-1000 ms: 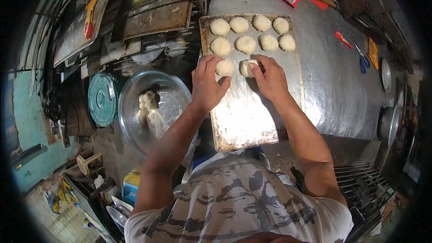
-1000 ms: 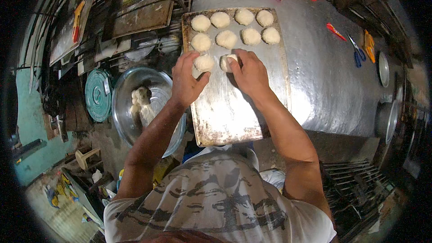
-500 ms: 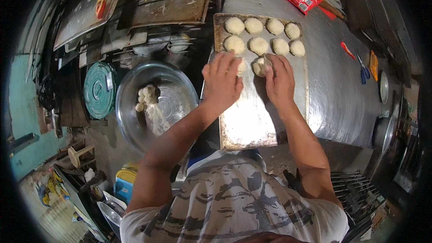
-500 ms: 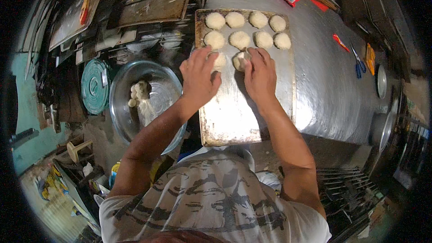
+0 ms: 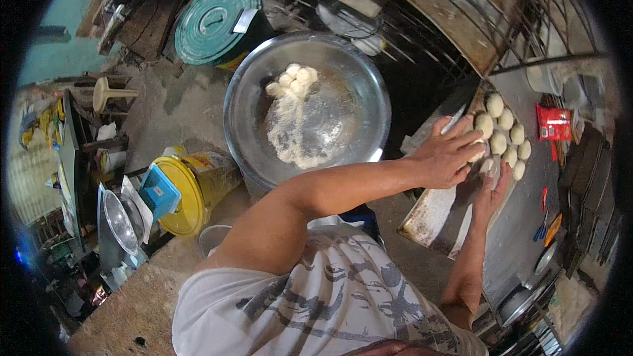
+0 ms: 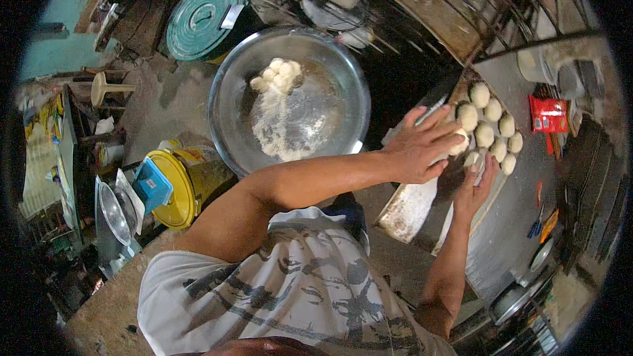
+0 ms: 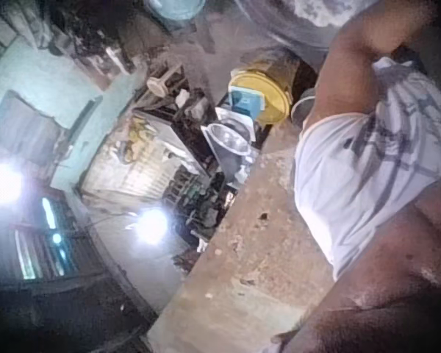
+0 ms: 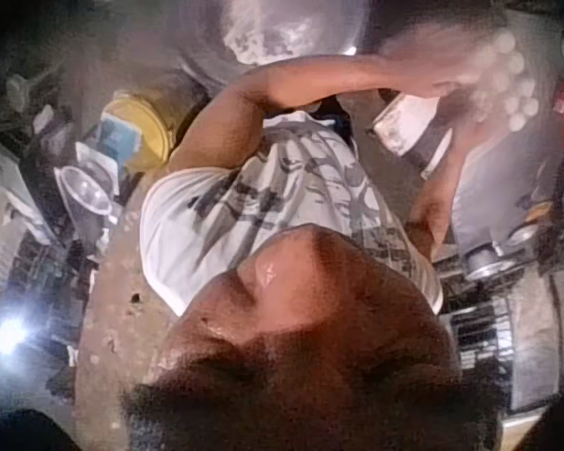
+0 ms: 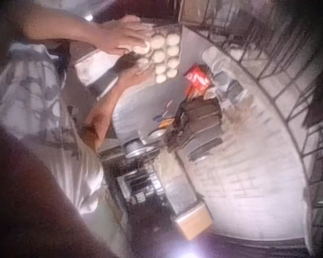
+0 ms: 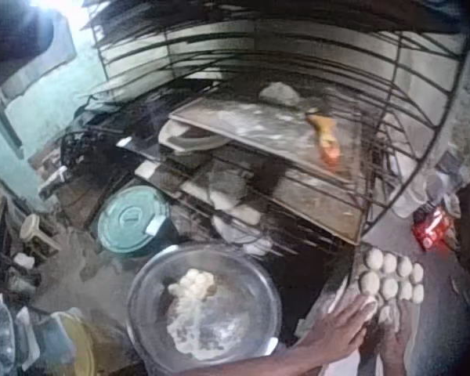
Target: The person shapes dough into small balls and places them on a metal tray. They then add a powdered ingredient from a red packet and mix the dough balls in a large metal bowl.
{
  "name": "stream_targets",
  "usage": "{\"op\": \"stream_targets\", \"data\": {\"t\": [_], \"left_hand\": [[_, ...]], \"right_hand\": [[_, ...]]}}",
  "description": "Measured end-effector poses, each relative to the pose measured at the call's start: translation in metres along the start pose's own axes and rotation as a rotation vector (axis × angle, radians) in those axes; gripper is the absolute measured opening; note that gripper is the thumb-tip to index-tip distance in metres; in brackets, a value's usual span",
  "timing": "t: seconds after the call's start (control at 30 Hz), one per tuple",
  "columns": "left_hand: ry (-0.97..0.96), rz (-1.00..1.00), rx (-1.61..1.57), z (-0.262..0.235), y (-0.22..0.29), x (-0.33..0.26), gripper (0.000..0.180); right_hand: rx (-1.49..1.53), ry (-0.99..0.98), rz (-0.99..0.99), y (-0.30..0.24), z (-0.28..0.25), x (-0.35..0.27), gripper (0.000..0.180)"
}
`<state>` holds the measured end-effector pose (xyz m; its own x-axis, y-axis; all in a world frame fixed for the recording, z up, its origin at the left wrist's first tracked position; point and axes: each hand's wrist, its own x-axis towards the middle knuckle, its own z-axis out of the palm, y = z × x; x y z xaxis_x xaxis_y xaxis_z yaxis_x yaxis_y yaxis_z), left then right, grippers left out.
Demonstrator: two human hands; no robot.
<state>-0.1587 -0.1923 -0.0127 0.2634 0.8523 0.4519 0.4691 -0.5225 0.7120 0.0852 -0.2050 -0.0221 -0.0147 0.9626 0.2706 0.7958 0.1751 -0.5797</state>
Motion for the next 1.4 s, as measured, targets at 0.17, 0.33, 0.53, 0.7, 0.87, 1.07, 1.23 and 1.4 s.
{"op": "stream_targets", "data": {"t": [0.17, 0.33, 0.53, 0.7, 0.87, 1.07, 1.23, 1.4], "left_hand": [[0.260, -0.365, 0.132, -0.090, -0.133, -0.097, 0.047], [0.073, -0.985, 0.657, -0.194, -0.301, -0.246, 0.059], [-0.129, -1.337, 0.386, -0.222, -0.363, -0.308, 0.048], [-0.009, -1.126, 0.277, -0.211, -0.322, -0.348, 0.052], [0.182, -1.181, -0.010, -0.210, -0.289, -0.363, 0.052], [0.354, -1.322, -0.589, -0.225, -0.264, -0.365, 0.040], [0.466, -1.329, -1.081, -0.229, -0.239, -0.333, 0.043], [0.472, -1.202, -1.161, -0.215, -0.203, -0.293, 0.050]], "right_hand": [[-0.234, 0.156, -0.059, -0.062, 0.035, 0.017, 0.044], [0.086, -0.193, -0.051, -0.193, 0.147, 0.014, 0.032], [0.238, -0.755, 0.305, -0.267, 0.445, -0.039, 0.035], [-0.011, -0.463, 0.460, -0.262, 0.569, -0.073, 0.053], [0.086, -0.454, 0.319, -0.250, 0.578, -0.066, 0.062], [1.013, -0.808, 1.142, -0.252, 0.474, -0.052, 0.042], [1.575, -0.919, 1.192, -0.278, 0.370, -0.039, 0.037], [1.592, -0.993, 0.904, -0.279, 0.294, -0.023, 0.028]]}}
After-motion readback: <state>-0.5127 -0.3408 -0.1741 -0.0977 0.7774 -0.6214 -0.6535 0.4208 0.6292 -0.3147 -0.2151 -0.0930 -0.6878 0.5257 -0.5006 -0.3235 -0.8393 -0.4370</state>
